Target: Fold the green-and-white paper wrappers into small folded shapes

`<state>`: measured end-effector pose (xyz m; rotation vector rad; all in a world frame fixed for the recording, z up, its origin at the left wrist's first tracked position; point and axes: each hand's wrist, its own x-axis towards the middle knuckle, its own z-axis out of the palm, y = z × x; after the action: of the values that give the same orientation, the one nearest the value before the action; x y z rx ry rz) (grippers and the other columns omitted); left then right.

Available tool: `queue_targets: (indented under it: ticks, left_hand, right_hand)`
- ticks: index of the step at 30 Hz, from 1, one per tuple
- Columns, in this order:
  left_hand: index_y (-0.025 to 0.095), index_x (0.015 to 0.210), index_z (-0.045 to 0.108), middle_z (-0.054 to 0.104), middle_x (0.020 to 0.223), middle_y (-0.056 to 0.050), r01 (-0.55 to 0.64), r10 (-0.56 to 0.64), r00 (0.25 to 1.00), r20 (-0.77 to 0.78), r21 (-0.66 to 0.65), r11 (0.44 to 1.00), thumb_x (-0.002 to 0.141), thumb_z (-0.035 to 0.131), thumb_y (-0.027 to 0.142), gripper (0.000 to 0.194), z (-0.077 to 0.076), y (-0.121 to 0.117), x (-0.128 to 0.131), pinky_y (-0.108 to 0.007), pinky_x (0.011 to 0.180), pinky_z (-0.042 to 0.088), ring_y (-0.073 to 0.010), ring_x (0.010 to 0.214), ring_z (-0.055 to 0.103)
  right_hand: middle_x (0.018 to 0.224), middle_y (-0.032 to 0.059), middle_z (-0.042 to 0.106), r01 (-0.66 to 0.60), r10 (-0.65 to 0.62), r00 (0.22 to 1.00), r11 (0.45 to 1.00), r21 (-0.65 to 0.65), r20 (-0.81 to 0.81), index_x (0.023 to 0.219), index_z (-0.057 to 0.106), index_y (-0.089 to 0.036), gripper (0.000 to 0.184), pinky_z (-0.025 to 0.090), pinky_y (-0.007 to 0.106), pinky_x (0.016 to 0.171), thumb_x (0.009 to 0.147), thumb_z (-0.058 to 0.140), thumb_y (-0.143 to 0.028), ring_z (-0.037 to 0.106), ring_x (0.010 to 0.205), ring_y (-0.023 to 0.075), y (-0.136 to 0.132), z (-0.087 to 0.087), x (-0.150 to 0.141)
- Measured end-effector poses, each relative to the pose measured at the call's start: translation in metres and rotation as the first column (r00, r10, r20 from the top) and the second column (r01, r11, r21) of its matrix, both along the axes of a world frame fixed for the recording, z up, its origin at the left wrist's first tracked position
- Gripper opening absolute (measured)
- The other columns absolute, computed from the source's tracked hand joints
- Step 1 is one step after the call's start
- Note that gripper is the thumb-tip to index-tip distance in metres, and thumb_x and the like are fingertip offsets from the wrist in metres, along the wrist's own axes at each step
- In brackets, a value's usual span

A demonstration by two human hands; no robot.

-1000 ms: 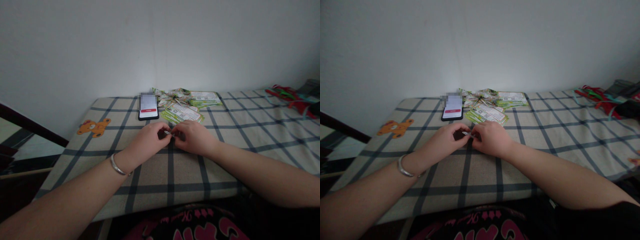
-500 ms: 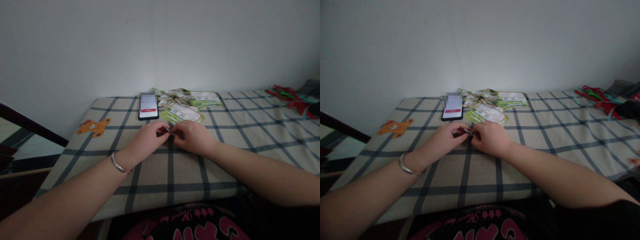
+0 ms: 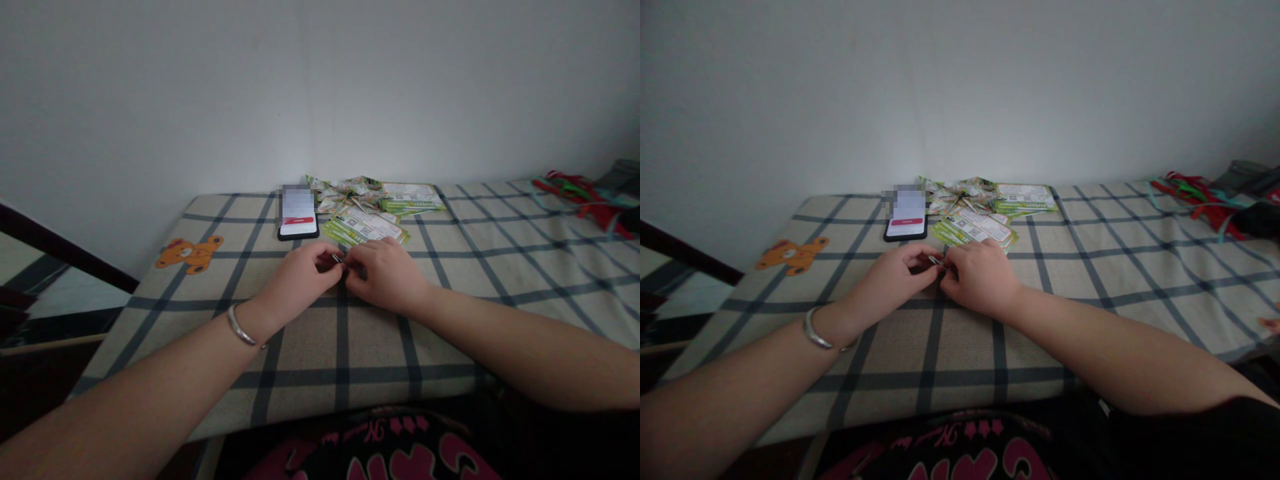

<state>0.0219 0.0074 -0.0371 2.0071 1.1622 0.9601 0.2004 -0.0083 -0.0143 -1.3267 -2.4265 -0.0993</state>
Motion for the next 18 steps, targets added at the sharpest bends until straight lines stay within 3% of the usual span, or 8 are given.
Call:
queue_targets:
  ticks: [6, 14, 18]
  left_hand:
    - [0.019, 0.094, 0.065, 0.072, 0.089, -0.001, 0.001, -0.001, 1.000, 0.006, 0.021, 1.000, 0.081, 0.057, 0.012, 0.017, 0.0012, -0.0004, -0.0002, -0.032, 0.077, 0.055, -0.0150, 0.081, 0.069]
    - [0.019, 0.093, 0.060, 0.068, 0.090, -0.001, 0.032, -0.030, 0.992, 0.122, -0.020, 0.999, 0.082, 0.065, 0.023, 0.012, 0.0010, 0.0006, -0.0009, -0.032, 0.078, 0.054, -0.0155, 0.085, 0.067]
    - [0.019, 0.092, 0.059, 0.067, 0.088, 0.000, 0.031, -0.030, 0.992, 0.123, -0.011, 0.999, 0.082, 0.066, 0.025, 0.013, 0.0009, 0.0012, -0.0010, -0.031, 0.077, 0.053, -0.0151, 0.084, 0.066]
  right_hand:
    - [0.073, 0.0036, 0.068, 0.001, -0.002, 1.000, 1.000, 0.021, 0.003, 0.078, 0.064, -0.018, 0.014, 0.034, 0.034, 0.070, 0.078, 0.050, -0.021, 0.058, 0.069, 0.0173, 0.0009, 0.0002, -0.0001]
    - [0.074, 0.0016, 0.069, -0.042, 0.020, 0.982, 0.992, -0.117, -0.186, 0.084, 0.067, -0.018, 0.014, 0.039, 0.027, 0.064, 0.079, 0.055, -0.025, 0.061, 0.068, 0.0152, 0.0068, -0.0030, 0.0056]
    - [0.074, 0.0015, 0.070, -0.058, 0.034, 0.979, 0.992, -0.113, -0.203, 0.083, 0.067, -0.018, 0.014, 0.040, 0.027, 0.066, 0.079, 0.056, -0.025, 0.061, 0.068, 0.0153, 0.0080, -0.0036, 0.0054]
